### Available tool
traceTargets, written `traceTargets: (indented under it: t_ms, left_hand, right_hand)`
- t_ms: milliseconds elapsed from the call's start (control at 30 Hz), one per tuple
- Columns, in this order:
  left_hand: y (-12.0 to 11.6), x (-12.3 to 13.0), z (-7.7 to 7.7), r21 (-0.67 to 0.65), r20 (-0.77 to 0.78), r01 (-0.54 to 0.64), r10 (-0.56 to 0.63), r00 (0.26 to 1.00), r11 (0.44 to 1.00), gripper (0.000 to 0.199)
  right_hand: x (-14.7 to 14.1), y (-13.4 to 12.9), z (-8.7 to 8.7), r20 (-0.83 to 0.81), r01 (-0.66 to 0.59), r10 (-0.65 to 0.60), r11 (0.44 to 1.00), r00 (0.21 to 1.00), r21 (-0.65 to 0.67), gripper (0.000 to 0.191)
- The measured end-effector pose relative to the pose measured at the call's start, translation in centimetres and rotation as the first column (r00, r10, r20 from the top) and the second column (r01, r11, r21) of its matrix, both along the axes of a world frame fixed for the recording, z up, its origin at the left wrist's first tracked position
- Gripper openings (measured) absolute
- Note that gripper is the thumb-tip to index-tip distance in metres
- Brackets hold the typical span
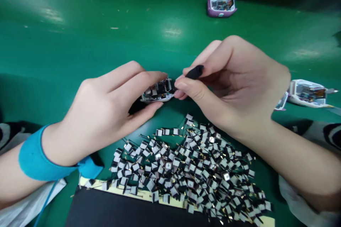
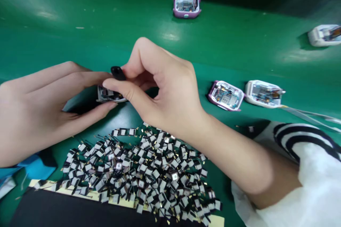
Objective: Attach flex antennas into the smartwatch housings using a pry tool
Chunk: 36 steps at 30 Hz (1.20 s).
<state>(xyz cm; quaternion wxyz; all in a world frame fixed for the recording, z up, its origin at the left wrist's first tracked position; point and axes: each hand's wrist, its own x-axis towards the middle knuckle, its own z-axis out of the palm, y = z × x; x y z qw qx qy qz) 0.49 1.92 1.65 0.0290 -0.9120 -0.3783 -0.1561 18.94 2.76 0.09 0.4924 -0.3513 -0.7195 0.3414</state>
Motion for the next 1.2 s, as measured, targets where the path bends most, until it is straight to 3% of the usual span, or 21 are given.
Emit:
traceTargets:
  t_ms: [233,533,867,1200]
  left_hand:
    - [0.30,-0.35,-0.40,-0.127,0.185,0.032,-0.007,0.983,0.991,0.037]
    - [0.39,-0.55,-0.75,-0.190,0.249,0.030,0.018,0.968,0.981,0.039]
    - [0.38,-0.53,-0.69,-0.204,0.215,0.015,0.030,0.976,0.979,0.032]
    - [0.28,-0.38,-0.52,-0.219,0.249,0.042,0.014,0.968,0.975,0.032]
  right_hand:
    - [-0.05,-0.14,-0.36,0.142,0.047,-0.057,0.996,0.988,0.074,0.025]
    - [-0.31,-0.21,-0.31,0.240,0.014,-0.087,0.957,0.967,0.290,0.026]
    - [-0.55,0.36,-0.36,0.220,0.009,-0.027,0.997,0.975,0.083,0.028]
    - [-0.63,0.79,0.00,0.400,-0.097,-0.024,0.955,0.916,0.280,0.025]
